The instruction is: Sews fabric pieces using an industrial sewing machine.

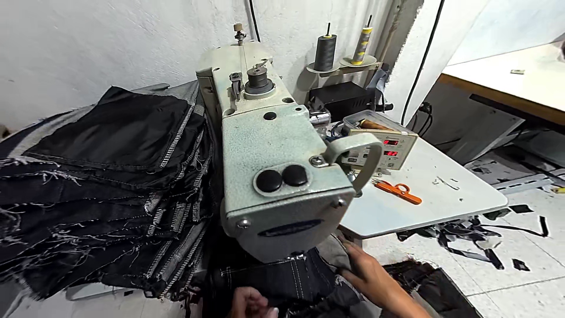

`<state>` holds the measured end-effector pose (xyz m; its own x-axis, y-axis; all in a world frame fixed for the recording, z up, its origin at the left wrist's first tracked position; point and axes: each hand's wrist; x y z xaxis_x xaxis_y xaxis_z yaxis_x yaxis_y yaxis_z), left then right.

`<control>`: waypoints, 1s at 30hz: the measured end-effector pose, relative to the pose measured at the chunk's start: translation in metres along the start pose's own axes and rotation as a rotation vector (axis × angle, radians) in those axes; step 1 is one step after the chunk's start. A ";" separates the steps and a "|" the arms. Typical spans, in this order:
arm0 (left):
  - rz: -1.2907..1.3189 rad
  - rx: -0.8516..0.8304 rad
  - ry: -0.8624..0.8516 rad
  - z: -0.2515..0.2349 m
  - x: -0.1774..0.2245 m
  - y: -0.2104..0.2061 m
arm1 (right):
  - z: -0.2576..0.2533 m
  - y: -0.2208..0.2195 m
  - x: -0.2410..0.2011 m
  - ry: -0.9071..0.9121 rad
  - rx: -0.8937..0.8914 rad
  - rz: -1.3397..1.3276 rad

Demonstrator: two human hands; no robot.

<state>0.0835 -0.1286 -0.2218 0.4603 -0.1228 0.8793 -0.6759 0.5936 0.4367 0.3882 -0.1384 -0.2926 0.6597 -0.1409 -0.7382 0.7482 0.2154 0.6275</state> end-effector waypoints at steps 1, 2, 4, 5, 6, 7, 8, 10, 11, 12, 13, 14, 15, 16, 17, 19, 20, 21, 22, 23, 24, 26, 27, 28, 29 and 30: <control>0.047 0.059 -0.009 -0.004 0.002 -0.010 | -0.003 -0.005 0.007 0.039 0.045 -0.032; 0.098 0.117 -0.008 -0.008 0.006 -0.019 | -0.007 -0.011 0.009 0.060 0.112 -0.076; 0.194 0.213 0.011 -0.018 0.016 -0.035 | -0.018 -0.020 0.013 0.055 0.250 -0.236; 0.224 0.264 0.016 -0.025 0.021 -0.041 | -0.021 -0.022 0.014 0.039 0.295 -0.370; 0.224 0.320 0.025 -0.033 0.024 -0.047 | -0.022 -0.021 0.011 0.043 0.338 -0.519; 0.192 0.374 0.035 -0.041 0.026 -0.050 | -0.020 -0.016 0.004 0.058 0.388 -0.643; 0.139 0.412 0.040 -0.045 0.029 -0.050 | -0.014 -0.007 -0.004 0.082 0.436 -0.721; -0.024 0.460 0.038 -0.045 0.035 -0.040 | 0.007 0.016 -0.018 0.157 0.486 -0.723; -0.108 0.472 0.025 -0.041 0.037 -0.032 | 0.019 0.030 -0.019 0.200 0.459 -0.670; -0.159 0.471 0.020 -0.035 0.037 -0.020 | 0.031 0.042 -0.017 0.236 0.390 -0.600; -0.174 0.467 0.038 -0.029 0.032 -0.007 | 0.041 0.054 -0.016 0.246 0.280 -0.540; -0.159 0.464 0.064 -0.025 0.023 0.008 | 0.045 0.060 -0.016 0.233 0.159 -0.490; -0.156 0.489 0.073 -0.024 0.009 0.021 | 0.043 0.058 -0.018 0.207 0.067 -0.467; -0.173 0.531 0.062 -0.027 -0.007 0.031 | 0.035 0.048 -0.020 0.184 0.029 -0.475; -0.204 0.589 0.031 -0.030 -0.022 0.039 | 0.024 0.034 -0.023 0.171 0.028 -0.501; -0.264 0.693 -0.037 -0.041 -0.042 0.046 | 0.002 0.017 -0.033 0.170 0.085 -0.563; -0.291 0.725 -0.060 -0.046 -0.046 0.047 | -0.008 0.015 -0.036 0.176 0.124 -0.589; -0.309 0.739 -0.074 -0.049 -0.045 0.048 | -0.015 0.016 -0.039 0.171 0.158 -0.611; -0.321 0.733 -0.076 -0.051 -0.041 0.047 | -0.018 0.019 -0.039 0.162 0.183 -0.627; -0.323 0.717 -0.071 -0.052 -0.036 0.047 | -0.019 0.022 -0.036 0.160 0.195 -0.640; -0.330 0.699 -0.063 -0.052 -0.032 0.046 | -0.019 0.024 -0.031 0.161 0.197 -0.647; -0.343 0.652 -0.045 -0.048 -0.026 0.044 | -0.018 0.025 -0.021 0.169 0.203 -0.649; -0.334 0.611 -0.032 -0.043 -0.022 0.042 | -0.019 0.026 -0.017 0.168 0.206 -0.639; -0.308 0.577 -0.026 -0.037 -0.017 0.040 | -0.019 0.026 -0.014 0.165 0.204 -0.633; -0.279 0.553 -0.020 -0.033 -0.014 0.037 | -0.020 0.028 -0.013 0.164 0.194 -0.636; -0.250 0.542 -0.019 -0.030 -0.013 0.036 | -0.020 0.029 -0.014 0.162 0.185 -0.653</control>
<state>0.0709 -0.0820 -0.2231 0.6361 -0.2241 0.7384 -0.7481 0.0552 0.6613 0.3990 -0.1106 -0.2696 0.0629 -0.0361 -0.9974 0.9973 -0.0347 0.0641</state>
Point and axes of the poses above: each hand's wrist, its own z-axis away from the middle knuckle, its own y-axis out of the back of the hand, x = y × z, and after that the axes turned 14 degrees about -x, right-handed
